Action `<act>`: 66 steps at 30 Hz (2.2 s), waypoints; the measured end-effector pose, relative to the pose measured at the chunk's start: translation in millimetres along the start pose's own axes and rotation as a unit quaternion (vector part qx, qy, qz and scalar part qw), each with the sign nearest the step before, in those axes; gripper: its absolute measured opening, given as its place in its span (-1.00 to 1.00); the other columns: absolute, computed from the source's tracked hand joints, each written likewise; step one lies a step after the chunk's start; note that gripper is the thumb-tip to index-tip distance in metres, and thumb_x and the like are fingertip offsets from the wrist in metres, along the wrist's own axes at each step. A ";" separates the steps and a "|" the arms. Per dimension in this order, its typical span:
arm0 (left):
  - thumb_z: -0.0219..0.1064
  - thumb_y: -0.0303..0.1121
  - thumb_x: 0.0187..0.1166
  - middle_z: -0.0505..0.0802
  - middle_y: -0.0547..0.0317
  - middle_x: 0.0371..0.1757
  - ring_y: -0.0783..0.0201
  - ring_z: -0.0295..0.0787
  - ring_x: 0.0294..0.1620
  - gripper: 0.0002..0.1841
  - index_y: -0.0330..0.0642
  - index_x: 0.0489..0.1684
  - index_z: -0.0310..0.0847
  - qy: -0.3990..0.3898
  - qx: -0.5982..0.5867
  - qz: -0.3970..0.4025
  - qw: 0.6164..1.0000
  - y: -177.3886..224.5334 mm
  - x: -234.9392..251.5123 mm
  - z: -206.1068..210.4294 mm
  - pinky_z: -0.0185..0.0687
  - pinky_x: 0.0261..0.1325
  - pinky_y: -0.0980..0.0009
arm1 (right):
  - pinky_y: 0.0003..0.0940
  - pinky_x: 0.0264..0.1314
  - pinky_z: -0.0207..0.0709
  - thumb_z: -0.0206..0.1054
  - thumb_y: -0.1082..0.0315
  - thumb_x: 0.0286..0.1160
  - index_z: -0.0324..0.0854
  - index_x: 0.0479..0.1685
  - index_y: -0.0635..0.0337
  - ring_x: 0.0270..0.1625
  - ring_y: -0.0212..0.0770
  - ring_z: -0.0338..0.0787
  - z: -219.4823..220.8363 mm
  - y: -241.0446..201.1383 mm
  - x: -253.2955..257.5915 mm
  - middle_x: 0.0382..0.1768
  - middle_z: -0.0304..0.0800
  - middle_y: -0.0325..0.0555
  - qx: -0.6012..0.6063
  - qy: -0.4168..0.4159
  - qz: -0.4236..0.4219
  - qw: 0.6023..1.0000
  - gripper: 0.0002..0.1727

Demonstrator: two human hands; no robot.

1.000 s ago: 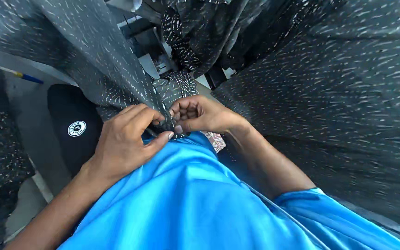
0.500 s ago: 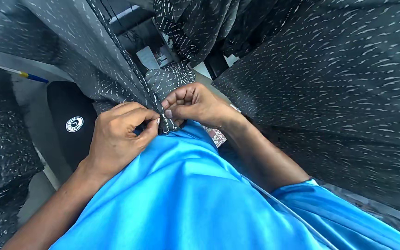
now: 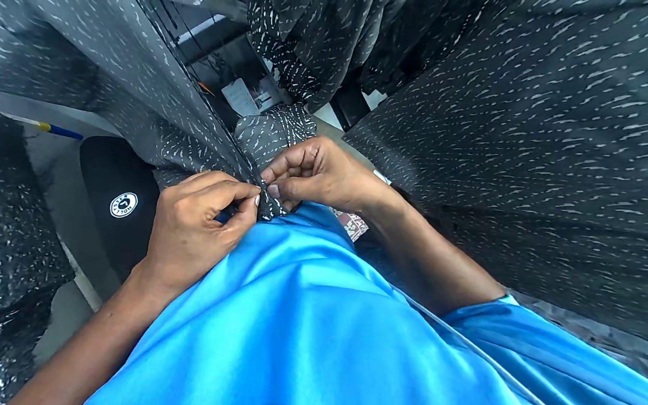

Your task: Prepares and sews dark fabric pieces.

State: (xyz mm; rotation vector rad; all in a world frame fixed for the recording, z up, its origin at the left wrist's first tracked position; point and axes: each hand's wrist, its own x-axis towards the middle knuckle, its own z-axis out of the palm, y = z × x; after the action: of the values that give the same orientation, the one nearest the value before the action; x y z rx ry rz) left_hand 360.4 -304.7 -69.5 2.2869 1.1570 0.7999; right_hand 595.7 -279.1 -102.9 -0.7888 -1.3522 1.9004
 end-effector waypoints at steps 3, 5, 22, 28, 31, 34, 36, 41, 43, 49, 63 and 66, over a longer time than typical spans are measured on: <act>0.42 -0.38 0.50 0.90 0.24 -0.26 0.55 0.69 -0.33 -0.86 -0.18 -0.24 0.93 0.003 0.000 -0.003 1.000 0.2 0.0 -1.6 0.60 -0.28 0.62 | -0.50 -0.33 0.78 0.39 0.62 0.48 0.75 -0.06 0.44 -0.44 -0.39 0.82 1.5 -3.5 0.4 -0.43 0.86 -0.12 -0.010 -0.002 -0.004 1.000 -0.86; 0.42 -0.37 0.51 0.90 0.25 -0.24 0.55 0.69 -0.32 -0.85 -0.17 -0.21 0.92 -0.001 -0.010 -0.010 1.000 0.4 -0.9 -2.1 0.61 -0.26 0.61 | -0.53 -0.38 0.74 0.43 0.53 0.49 0.77 -0.10 0.41 -0.48 -0.42 0.78 3.1 -4.9 0.7 -0.46 0.85 -0.15 -0.015 0.003 -0.011 1.000 -0.87; 0.40 -0.08 0.65 0.53 -0.55 0.50 -0.53 0.65 0.25 -0.25 -0.33 0.73 0.26 0.110 0.220 -0.337 0.909 -202.1 72.5 -192.1 0.47 0.24 -0.55 | -0.51 -0.46 0.49 0.51 0.21 0.45 0.74 -0.36 0.03 -0.52 -0.51 0.59 -16.7 14.8 47.8 -0.57 0.66 -0.42 -0.094 -0.076 0.121 0.985 -0.86; 0.31 -0.33 0.73 0.83 -0.26 -0.08 -0.19 0.83 -0.16 -0.76 -0.37 0.02 0.71 0.084 0.188 -0.299 0.932 -217.8 58.5 -234.7 0.70 0.00 -0.34 | -0.63 -0.52 0.39 0.49 0.23 0.48 0.72 -0.42 0.07 -0.55 -0.60 0.53 -29.1 -2.8 59.3 -0.60 0.62 -0.44 -0.073 -0.211 0.096 0.970 -0.82; 0.26 -0.24 0.74 0.80 -0.32 -0.03 -0.17 0.82 -0.17 -0.66 -0.43 0.08 0.67 0.133 0.219 -0.261 0.931 -213.2 47.2 -268.9 0.74 -0.04 -0.25 | -0.57 -0.53 0.41 0.47 0.24 0.49 0.71 -0.40 0.10 -0.57 -0.55 0.52 -36.4 1.7 66.6 -0.62 0.59 -0.39 -0.089 -0.221 0.136 0.962 -0.82; 0.23 -0.17 0.74 0.75 -0.44 0.00 -0.17 0.76 -0.19 -0.55 -0.54 0.09 0.63 0.183 0.258 -0.228 0.921 -213.4 44.3 -296.6 0.69 -0.04 -0.14 | -0.57 -0.56 0.28 0.45 0.26 0.49 0.65 -0.50 0.12 -0.60 -0.54 0.43 -42.7 3.2 70.8 -0.65 0.51 -0.38 -0.100 -0.246 0.120 0.957 -0.77; 0.21 -0.11 0.75 0.70 -0.35 0.01 0.04 0.70 -0.18 -0.50 -0.55 0.13 0.58 0.215 0.254 -0.228 0.915 -215.9 47.5 -308.8 0.68 0.00 0.11 | -0.53 -0.53 0.28 0.42 0.26 0.52 0.66 -0.49 0.17 -0.55 -0.50 0.45 -45.9 1.4 75.9 -0.60 0.54 -0.29 -0.118 -0.280 0.089 0.949 -0.75; 0.25 -0.06 0.73 0.70 -0.25 0.02 0.12 0.72 -0.16 -0.51 -0.47 0.08 0.62 0.211 0.253 -0.211 0.920 -229.6 49.9 -315.1 0.69 0.00 0.17 | -0.48 -0.53 0.30 0.41 0.28 0.54 0.66 -0.48 0.18 -0.56 -0.46 0.46 -42.8 -1.0 86.9 -0.62 0.53 -0.26 -0.138 -0.292 0.099 0.941 -0.76; 0.29 -0.09 0.69 0.71 -0.28 -0.01 0.06 0.71 -0.20 -0.53 -0.47 0.03 0.65 0.195 0.257 -0.203 0.924 -238.1 47.9 -310.7 0.69 -0.06 0.12 | -0.48 -0.56 0.28 0.43 0.26 0.52 0.64 -0.51 0.16 -0.58 -0.47 0.45 -41.6 1.8 86.1 -0.64 0.51 -0.28 -0.138 -0.281 0.104 0.944 -0.75; 0.33 -0.11 0.67 0.70 -0.23 0.00 0.17 0.72 -0.18 -0.55 -0.47 0.03 0.66 0.181 0.223 -0.232 0.929 -249.6 47.9 -300.7 0.72 -0.01 0.22 | -0.53 -0.56 0.31 0.44 0.23 0.50 0.66 -0.49 0.13 -0.59 -0.52 0.46 -36.5 -1.3 82.9 -0.64 0.54 -0.34 -0.117 -0.261 0.144 0.947 -0.75; 0.31 -0.16 0.72 0.69 0.02 -0.04 0.44 0.66 -0.22 -0.61 -0.39 0.15 0.60 0.182 0.201 -0.271 0.923 -247.0 57.9 -302.3 0.67 -0.04 0.45 | -0.54 -0.57 0.32 0.49 0.13 0.49 0.66 -0.49 0.05 -0.61 -0.54 0.47 -28.6 6.5 87.7 -0.66 0.55 -0.42 -0.112 -0.189 0.163 0.962 -0.72; 0.31 -0.21 0.72 0.70 -0.04 -0.02 0.41 0.68 -0.21 -0.62 -0.43 0.16 0.59 0.177 0.184 -0.273 0.928 -253.3 57.8 -300.6 0.70 -0.02 0.39 | -0.53 -0.55 0.32 0.49 0.09 0.50 0.65 -0.50 0.06 -0.60 -0.53 0.47 -27.0 8.3 91.7 -0.65 0.53 -0.41 -0.111 -0.170 0.169 0.964 -0.68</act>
State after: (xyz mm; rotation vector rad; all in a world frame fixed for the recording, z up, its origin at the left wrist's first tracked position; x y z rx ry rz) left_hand 43.2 -79.0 9.6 1.9518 2.1433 0.8372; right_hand 560.9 -193.1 -127.1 -0.8747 -1.7572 2.2534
